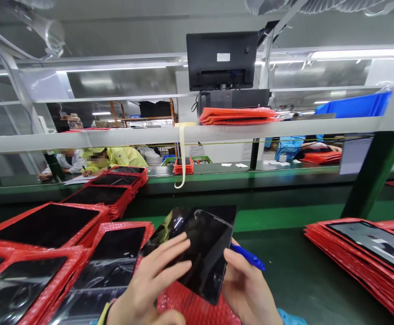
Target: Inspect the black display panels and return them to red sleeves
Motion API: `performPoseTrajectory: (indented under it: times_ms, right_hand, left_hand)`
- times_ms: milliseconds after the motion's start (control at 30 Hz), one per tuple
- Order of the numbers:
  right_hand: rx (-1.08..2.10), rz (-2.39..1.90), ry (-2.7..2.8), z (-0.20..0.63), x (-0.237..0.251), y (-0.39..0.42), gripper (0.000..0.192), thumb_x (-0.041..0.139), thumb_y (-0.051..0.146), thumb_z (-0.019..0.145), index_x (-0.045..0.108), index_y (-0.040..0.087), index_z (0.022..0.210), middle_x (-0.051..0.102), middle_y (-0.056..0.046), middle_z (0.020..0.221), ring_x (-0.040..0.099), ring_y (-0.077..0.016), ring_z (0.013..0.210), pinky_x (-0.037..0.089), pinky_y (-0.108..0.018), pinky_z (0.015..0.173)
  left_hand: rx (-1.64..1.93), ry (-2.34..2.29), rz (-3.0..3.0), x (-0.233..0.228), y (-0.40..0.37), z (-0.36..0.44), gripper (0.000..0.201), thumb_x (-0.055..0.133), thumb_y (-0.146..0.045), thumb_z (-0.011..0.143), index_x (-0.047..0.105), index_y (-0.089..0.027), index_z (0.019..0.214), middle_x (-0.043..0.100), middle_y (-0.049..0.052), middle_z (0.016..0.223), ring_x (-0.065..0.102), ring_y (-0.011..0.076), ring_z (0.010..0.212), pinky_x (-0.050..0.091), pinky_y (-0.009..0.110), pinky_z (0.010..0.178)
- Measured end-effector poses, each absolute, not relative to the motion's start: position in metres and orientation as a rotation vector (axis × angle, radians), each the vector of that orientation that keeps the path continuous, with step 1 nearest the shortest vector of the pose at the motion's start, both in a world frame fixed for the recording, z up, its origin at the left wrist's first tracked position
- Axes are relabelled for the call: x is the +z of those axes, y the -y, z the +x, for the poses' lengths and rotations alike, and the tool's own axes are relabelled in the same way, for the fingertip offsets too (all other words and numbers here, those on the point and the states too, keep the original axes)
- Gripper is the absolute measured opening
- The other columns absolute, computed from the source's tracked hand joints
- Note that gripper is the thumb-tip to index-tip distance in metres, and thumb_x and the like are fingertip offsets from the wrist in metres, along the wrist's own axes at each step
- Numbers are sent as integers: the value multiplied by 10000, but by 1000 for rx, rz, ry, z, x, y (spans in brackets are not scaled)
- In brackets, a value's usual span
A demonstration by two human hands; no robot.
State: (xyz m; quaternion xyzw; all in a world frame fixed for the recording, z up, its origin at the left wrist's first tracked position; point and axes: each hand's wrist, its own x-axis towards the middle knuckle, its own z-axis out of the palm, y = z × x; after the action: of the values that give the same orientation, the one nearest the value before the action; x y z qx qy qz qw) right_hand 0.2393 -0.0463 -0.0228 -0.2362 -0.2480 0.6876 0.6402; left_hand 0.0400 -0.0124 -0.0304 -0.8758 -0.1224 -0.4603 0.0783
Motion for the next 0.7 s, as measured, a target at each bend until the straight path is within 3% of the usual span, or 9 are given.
performPoseTrajectory:
  times_ms: [133,300,500,600,700]
  right_hand:
    - [1494,-537,658,234,-33,48,345,841,245,596,757,357,911,778,-17,983,713,-309,918,523,-468,883]
    - [1477,-550,725,234,-44,50,387,818,287,652,712,413,1002,733,-1,1132,666,-310,1039,494,-471,938]
    - [1458,-525,793,224,-32,59,420,828,326,652,684,402,1039,697,8,1202,577,-304,1191,439,-466,1011]
    - [1442,-456,836,223,-32,59,457,831,332,641,681,388,1070,695,-8,1202,569,-314,1202,430,-464,1019]
    - [1357,-394,899,227,-37,56,517,816,327,624,678,331,1122,714,-59,1155,594,-347,1162,437,-495,1008]
  left_hand:
    - [-1607,101,-2707,-27,27,49,281,519,-229,907,660,-223,1150,772,89,914,700,229,964,548,336,867]
    - [-1544,180,-2843,-17,37,49,249,511,-209,906,719,-172,1038,776,97,845,721,226,893,552,308,853]
    - [-1642,178,-2702,-21,37,48,137,550,-142,882,673,-138,944,764,93,792,723,193,855,555,248,823]
    - [-1938,583,-2528,-20,38,45,120,560,-114,859,641,-197,827,714,34,715,699,151,704,545,204,685]
    - [-2267,1320,-2347,-19,34,38,135,560,-245,873,602,-242,745,618,-43,550,588,100,469,469,188,521]
